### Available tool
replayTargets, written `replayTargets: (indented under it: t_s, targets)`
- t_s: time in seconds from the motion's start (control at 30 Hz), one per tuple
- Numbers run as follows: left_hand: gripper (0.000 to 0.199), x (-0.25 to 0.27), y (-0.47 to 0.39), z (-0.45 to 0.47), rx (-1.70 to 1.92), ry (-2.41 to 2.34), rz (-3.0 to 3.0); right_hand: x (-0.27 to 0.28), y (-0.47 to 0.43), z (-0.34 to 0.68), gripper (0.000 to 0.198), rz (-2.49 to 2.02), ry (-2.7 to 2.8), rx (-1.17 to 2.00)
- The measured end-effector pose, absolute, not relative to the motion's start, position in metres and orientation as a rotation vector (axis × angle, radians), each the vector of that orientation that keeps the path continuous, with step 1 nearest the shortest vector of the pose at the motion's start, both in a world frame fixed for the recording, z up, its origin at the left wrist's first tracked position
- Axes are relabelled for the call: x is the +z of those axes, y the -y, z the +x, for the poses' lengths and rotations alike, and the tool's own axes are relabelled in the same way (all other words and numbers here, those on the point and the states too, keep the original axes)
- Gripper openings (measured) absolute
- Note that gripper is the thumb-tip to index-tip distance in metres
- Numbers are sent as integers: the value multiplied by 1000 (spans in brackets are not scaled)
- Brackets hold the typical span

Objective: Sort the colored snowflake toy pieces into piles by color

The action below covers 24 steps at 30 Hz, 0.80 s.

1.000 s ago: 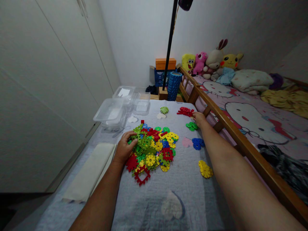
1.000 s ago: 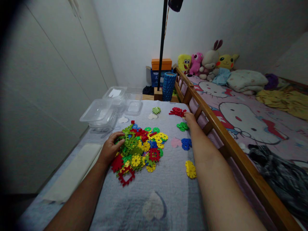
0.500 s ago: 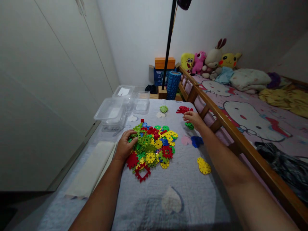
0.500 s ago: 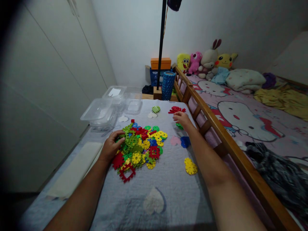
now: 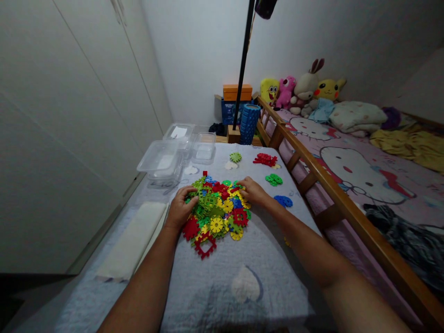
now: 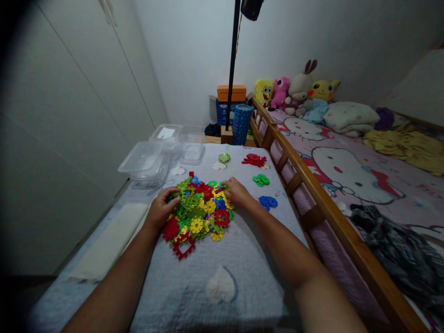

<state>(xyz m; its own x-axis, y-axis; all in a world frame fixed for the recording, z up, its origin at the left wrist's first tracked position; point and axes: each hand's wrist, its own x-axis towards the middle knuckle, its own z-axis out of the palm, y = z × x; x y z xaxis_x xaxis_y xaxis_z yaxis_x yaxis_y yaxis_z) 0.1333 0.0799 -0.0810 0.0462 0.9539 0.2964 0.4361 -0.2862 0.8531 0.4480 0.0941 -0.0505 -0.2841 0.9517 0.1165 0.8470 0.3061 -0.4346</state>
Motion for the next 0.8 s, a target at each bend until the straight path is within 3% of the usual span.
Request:
replayTargets:
  t_s: [0.37, 0.67, 0.8]
  targets:
    - [32, -83, -80, 133, 1207, -1401, 1776, -57, -108, 453, 16, -1629, 2117, 360]
    - [32, -84, -81, 133, 1211, -1400, 1787, -46, -159, 517, 12, -1837, 1384, 374]
    - [32, -84, -81, 132, 1209, -1399, 1797, -54, -180, 532, 17, -1804, 1029, 555]
